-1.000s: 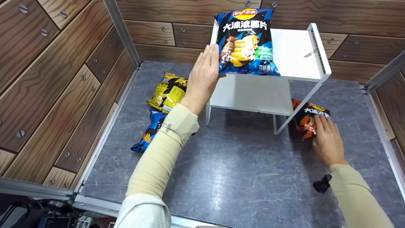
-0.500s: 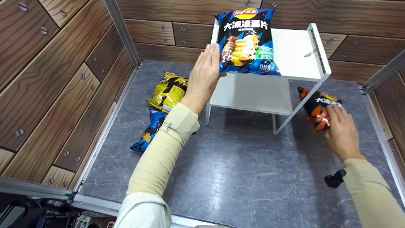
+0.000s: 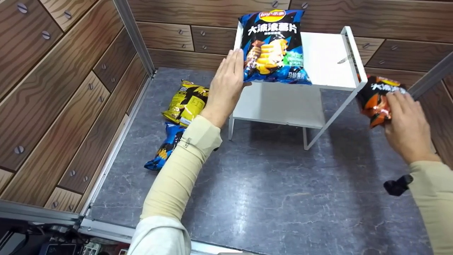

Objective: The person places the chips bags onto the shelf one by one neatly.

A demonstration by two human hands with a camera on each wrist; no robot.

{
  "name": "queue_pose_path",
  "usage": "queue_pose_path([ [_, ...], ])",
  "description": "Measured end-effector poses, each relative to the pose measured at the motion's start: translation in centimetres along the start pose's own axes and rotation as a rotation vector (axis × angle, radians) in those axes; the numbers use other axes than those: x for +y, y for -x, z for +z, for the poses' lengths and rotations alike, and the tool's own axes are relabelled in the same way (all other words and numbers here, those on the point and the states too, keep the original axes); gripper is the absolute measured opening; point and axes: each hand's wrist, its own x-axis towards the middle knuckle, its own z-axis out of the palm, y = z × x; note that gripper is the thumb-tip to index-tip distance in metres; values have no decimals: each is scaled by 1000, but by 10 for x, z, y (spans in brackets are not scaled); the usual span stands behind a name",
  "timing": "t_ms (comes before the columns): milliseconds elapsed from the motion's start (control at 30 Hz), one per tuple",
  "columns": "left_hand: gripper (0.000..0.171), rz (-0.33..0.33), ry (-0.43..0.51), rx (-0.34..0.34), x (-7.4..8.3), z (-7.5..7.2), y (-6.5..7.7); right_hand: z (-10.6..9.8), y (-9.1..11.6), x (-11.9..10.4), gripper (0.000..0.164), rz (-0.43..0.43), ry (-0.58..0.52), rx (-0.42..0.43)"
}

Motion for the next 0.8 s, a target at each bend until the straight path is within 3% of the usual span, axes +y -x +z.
queue_pose_path([
  [233, 77, 5, -3, 1, 0, 0, 0, -28, -16, -9, 71, -2, 8, 34],
  [533, 75, 5, 11, 23, 0, 1, 1, -60, -39, -24, 62, -75, -29, 207],
  [800, 72, 15, -5, 31, 0, 1, 0, -81, -59, -39, 56, -116, -68, 288],
])
